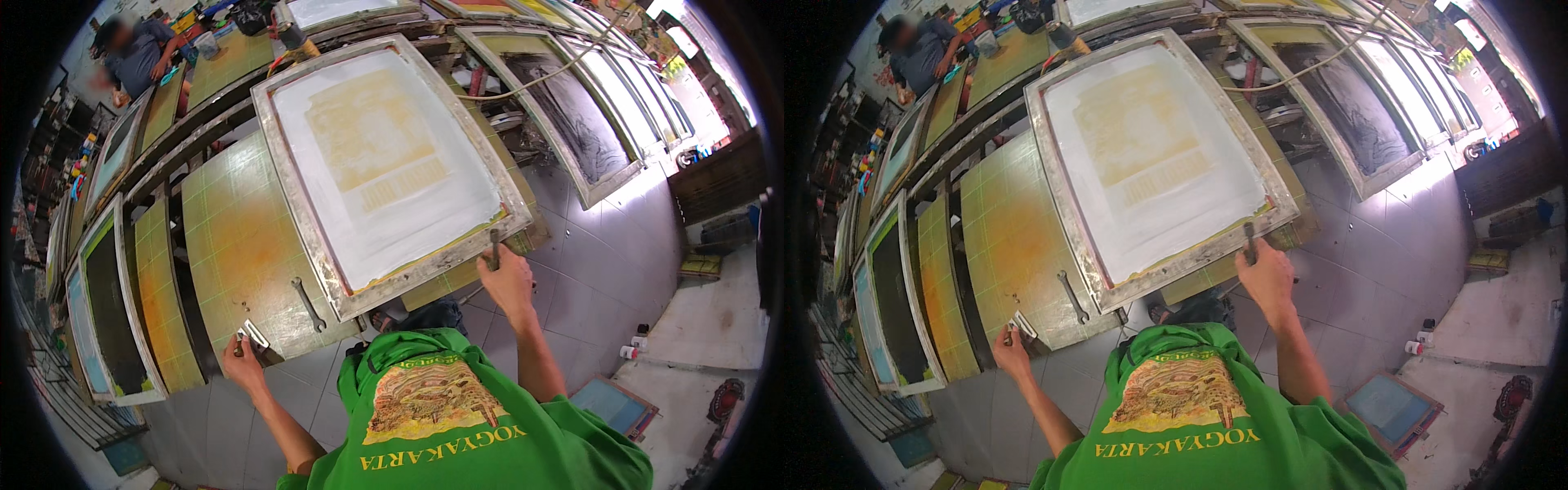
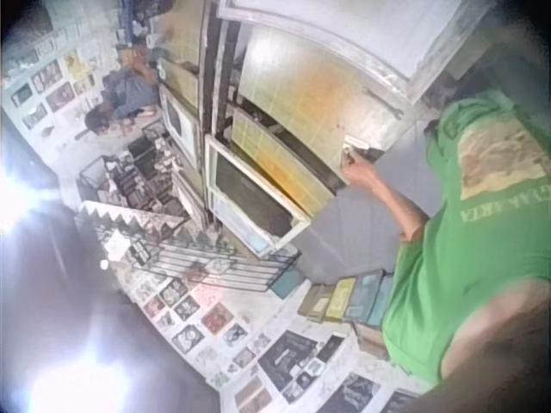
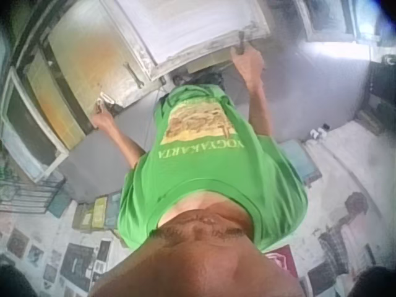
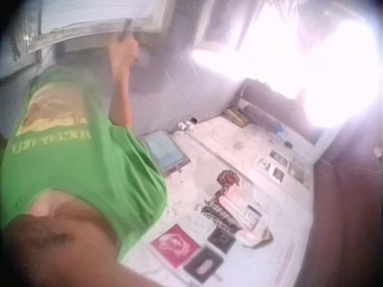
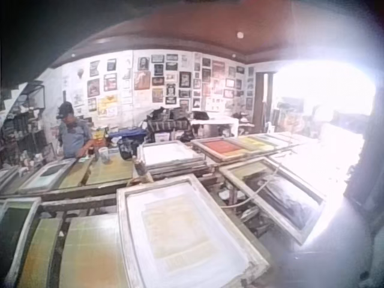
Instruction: The person aligns and secures multiple screen printing frames on a long workbench using a wrench. They move frames into position, tighten clamps, and adjust the setup while another person works nearby.
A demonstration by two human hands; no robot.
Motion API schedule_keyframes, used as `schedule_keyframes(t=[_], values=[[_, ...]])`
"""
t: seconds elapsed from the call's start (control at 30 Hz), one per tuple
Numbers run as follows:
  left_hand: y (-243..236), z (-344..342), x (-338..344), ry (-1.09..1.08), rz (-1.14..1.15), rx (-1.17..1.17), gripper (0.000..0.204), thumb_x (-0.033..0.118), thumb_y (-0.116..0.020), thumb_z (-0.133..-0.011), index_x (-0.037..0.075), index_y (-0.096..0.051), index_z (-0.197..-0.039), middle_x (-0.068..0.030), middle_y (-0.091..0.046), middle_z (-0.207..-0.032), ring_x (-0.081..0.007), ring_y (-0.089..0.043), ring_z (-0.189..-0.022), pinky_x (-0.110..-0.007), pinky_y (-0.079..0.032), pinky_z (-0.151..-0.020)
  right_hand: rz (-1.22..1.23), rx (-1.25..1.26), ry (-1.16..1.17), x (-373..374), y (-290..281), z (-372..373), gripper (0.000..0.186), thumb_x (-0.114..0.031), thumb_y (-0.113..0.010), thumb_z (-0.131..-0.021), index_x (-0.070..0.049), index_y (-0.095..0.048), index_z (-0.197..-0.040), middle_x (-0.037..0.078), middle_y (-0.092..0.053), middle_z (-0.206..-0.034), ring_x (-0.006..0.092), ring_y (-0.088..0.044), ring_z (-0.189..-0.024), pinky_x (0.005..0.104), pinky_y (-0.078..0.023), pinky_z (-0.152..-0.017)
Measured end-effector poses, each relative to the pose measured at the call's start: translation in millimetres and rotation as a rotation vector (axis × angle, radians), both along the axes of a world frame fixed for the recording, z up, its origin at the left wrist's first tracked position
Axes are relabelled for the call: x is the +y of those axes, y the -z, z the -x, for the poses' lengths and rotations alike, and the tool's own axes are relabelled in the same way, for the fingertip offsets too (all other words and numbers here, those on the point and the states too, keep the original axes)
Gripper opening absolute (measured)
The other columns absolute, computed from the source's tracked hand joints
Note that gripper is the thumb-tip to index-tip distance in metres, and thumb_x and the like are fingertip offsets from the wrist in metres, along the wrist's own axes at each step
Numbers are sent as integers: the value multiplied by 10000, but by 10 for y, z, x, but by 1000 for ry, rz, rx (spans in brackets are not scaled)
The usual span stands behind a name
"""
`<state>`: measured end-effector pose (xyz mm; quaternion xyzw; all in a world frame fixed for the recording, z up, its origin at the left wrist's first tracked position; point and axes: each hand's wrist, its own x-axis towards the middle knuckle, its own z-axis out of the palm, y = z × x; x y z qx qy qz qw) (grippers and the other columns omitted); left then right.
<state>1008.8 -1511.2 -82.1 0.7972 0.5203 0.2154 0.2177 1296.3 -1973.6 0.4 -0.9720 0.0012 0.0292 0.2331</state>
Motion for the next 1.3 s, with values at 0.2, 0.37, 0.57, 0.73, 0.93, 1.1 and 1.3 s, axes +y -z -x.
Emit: schedule_keyframes(t=[0.2, 0.37, 0.57, 0.73, 0.93, 1.1, 1.3], values=[[-203, -770, -557, 99, -53, -335, 258, 188, -725, -998, 21, -749, -1193, -82, -701, -1043, -187, -602, -837, -333, -490, -715, 34, -33, -107, 208, 145, 87, 368, -379, -719, -892, -53, -718, -1064, 225, -744, -859, 429, -729, -869, 537, -566, -799], [-302, -1517, -1545, 533, -74, -452, 203, 125, -766, -937, 28, -740, -1114, -96, -679, -1041, -245, -619, -942, -386, -494, -836, 109, -12, -144, 274, 182, 28, 311, -340, -707, -910, -57, -709, -1038, 206, -744, -862, 410, -734, -847, 526, -571, -785], [-230, -1772, -1935, 794, -98, -407, 235, 110, -789, -910, 32, -752, -1129, -130, -654, -1064, -330, -598, -1027, -434, -496, -894, 228, -84, 15, -152, 309, -370, 325, -344, -733, -886, -60, -718, -1044, 204, -754, -899, 413, -739, -890, 528, -573, -811], [-159, -1711, -1922, 764, -27, -481, 213, 101, -781, -912, 20, -751, -1108, -132, -665, -1052, -326, -606, -1015, -433, -507, -883, 196, -106, 258, -712, 257, -882, 341, -337, -740, -860, -43, -748, -1033, 223, -761, -979, 424, -738, -966, 530, -577, -858], [-101, -1718, -1908, 749, 40, -489, 189, 93, -770, -921, 15, -751, -1092, -138, -681, -1033, -328, -621, -1000, -431, -514, -891, 107, -32, 323, -1059, 467, -1220, 395, -357, -737, -824, -26, -768, -1039, 251, -753, -1028, 443, -725, -1007, 526, -572, -882], [-200, -1710, -1872, 708, 174, -486, 184, 130, -781, -926, 22, -763, -1074, -127, -708, -1022, -293, -647, -995, -392, -530, -874, 70, -101, 254, -1190, 527, -1217, 408, -365, -740, -811, -13, -766, -1016, 263, -746, -1034, 459, -715, -1012, 547, -555, -868], [-112, -1645, -1801, 709, 77, -529, 161, 121, -785, -925, 49, -758, -1067, -113, -710, -1022, -261, -684, -921, -346, -579, -715, 223, -355, 199, -984, 656, -1168, 291, -296, -716, -811, -25, -687, -912, 219, -705, -925, 442, -675, -942, 551, -512, -806]])
